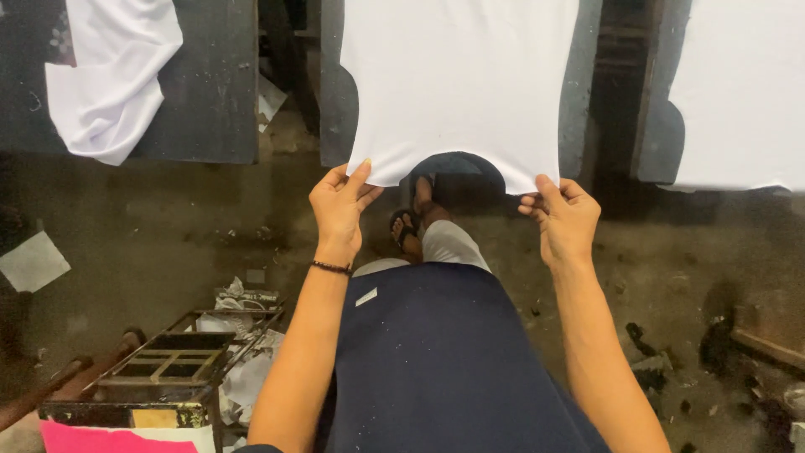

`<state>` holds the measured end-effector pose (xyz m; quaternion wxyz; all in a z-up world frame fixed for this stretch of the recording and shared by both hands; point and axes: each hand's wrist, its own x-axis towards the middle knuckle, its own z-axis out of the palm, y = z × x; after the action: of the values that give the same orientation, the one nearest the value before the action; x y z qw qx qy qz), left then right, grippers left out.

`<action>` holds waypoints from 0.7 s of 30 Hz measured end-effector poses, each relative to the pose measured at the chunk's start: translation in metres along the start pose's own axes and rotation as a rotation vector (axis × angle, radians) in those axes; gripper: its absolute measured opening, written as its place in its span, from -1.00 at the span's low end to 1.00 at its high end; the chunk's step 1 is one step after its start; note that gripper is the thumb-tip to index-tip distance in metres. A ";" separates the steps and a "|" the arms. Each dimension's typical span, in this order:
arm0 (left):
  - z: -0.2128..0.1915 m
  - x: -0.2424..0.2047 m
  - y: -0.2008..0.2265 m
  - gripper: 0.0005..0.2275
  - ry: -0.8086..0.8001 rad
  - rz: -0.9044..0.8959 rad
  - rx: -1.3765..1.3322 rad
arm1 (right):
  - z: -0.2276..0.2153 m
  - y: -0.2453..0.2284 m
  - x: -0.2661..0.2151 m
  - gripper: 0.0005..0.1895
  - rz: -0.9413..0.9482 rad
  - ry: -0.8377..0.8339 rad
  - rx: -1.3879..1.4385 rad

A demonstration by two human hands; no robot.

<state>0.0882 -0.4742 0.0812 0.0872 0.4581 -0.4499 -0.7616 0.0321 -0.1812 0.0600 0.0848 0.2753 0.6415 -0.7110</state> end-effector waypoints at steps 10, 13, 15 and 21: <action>-0.027 0.010 -0.049 -0.77 0.009 -0.022 0.094 | -0.022 0.034 -0.003 -0.86 0.036 0.049 -0.053; -0.041 0.030 -0.067 -0.65 0.060 0.068 0.330 | -0.027 0.032 0.008 -0.56 0.034 -0.018 -0.277; -0.056 0.038 -0.076 -0.68 0.248 0.362 0.446 | -0.042 0.032 0.017 -0.72 -0.286 0.126 -0.477; -0.002 0.055 0.001 -0.75 0.238 0.734 0.769 | 0.008 -0.050 0.082 -0.84 -0.538 0.035 -0.849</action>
<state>0.0584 -0.5061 0.0475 0.2239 0.3530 -0.8134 -0.4044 -0.0621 -0.1621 0.0624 -0.0076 0.0534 0.9237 -0.3792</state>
